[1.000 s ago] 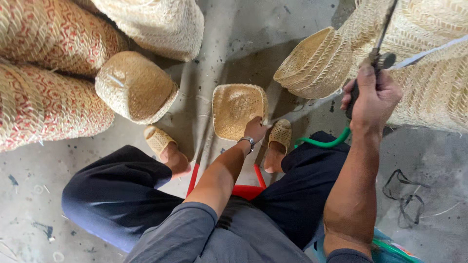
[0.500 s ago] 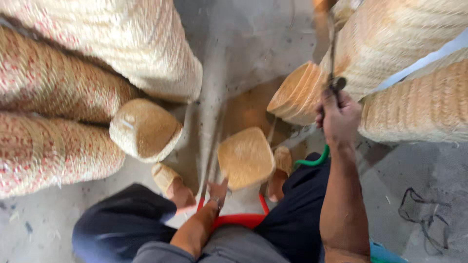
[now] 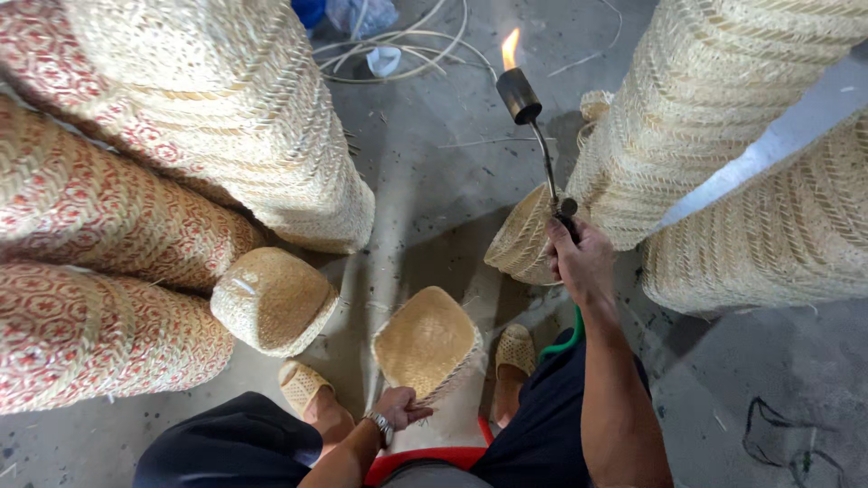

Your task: The person uses a blowtorch to singe the surface of woven baskets, handling them one at a time and turning them over to cover all sides.

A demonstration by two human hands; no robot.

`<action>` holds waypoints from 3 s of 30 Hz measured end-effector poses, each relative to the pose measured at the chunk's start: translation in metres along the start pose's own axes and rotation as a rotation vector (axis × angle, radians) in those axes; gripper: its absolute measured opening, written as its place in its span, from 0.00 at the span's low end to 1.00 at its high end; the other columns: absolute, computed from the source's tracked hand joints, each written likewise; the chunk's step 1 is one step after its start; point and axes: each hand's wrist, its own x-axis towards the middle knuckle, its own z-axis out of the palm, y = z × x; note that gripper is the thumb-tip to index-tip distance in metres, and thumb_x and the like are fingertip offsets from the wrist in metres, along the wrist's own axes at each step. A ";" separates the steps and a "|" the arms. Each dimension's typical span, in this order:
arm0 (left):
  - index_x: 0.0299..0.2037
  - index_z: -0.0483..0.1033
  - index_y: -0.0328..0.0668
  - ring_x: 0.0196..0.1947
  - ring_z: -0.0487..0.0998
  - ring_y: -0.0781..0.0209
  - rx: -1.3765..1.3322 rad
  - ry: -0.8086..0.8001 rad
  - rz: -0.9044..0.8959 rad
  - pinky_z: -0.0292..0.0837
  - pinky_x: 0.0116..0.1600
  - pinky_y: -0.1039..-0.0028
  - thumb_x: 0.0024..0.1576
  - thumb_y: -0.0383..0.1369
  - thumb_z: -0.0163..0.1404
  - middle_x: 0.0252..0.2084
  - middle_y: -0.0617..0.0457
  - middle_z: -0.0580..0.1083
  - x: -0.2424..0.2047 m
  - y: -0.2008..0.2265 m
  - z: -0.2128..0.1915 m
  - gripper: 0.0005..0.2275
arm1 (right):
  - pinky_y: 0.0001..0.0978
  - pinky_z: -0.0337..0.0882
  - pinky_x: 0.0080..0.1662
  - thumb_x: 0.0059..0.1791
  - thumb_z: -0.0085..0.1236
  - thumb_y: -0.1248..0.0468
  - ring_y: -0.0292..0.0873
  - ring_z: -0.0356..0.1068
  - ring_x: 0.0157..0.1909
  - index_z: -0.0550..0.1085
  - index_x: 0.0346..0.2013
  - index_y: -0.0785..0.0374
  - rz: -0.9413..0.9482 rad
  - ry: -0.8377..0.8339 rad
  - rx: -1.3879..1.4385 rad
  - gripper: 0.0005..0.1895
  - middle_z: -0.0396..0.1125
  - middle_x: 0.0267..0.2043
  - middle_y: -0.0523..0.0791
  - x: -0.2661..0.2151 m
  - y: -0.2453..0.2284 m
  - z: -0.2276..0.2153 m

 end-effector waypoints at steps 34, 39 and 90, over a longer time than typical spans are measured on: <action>0.72 0.49 0.51 0.36 0.83 0.51 0.020 -0.182 1.214 0.85 0.30 0.65 0.57 0.17 0.41 0.57 0.45 0.71 -0.203 0.145 -0.052 0.32 | 0.43 0.69 0.37 0.55 0.55 0.50 0.49 0.71 0.29 0.75 0.37 0.68 -0.337 -0.476 -0.642 0.20 0.68 0.25 0.49 -0.122 -0.025 0.055; 0.73 0.49 0.50 0.36 0.82 0.52 0.089 -0.070 1.215 0.85 0.30 0.65 0.57 0.17 0.42 0.54 0.43 0.73 -0.202 0.143 -0.048 0.33 | 0.45 0.67 0.37 0.54 0.56 0.50 0.50 0.70 0.34 0.75 0.43 0.67 -0.648 -0.402 -0.583 0.20 0.70 0.32 0.51 -0.133 -0.030 0.071; 0.76 0.38 0.62 0.46 0.76 0.50 -0.355 -0.340 1.491 0.82 0.43 0.48 0.59 0.19 0.42 0.67 0.46 0.62 -0.172 0.134 -0.033 0.38 | 0.50 0.69 0.36 0.54 0.55 0.48 0.59 0.73 0.30 0.74 0.47 0.63 -0.487 -0.508 -0.692 0.21 0.69 0.24 0.56 -0.156 0.015 0.085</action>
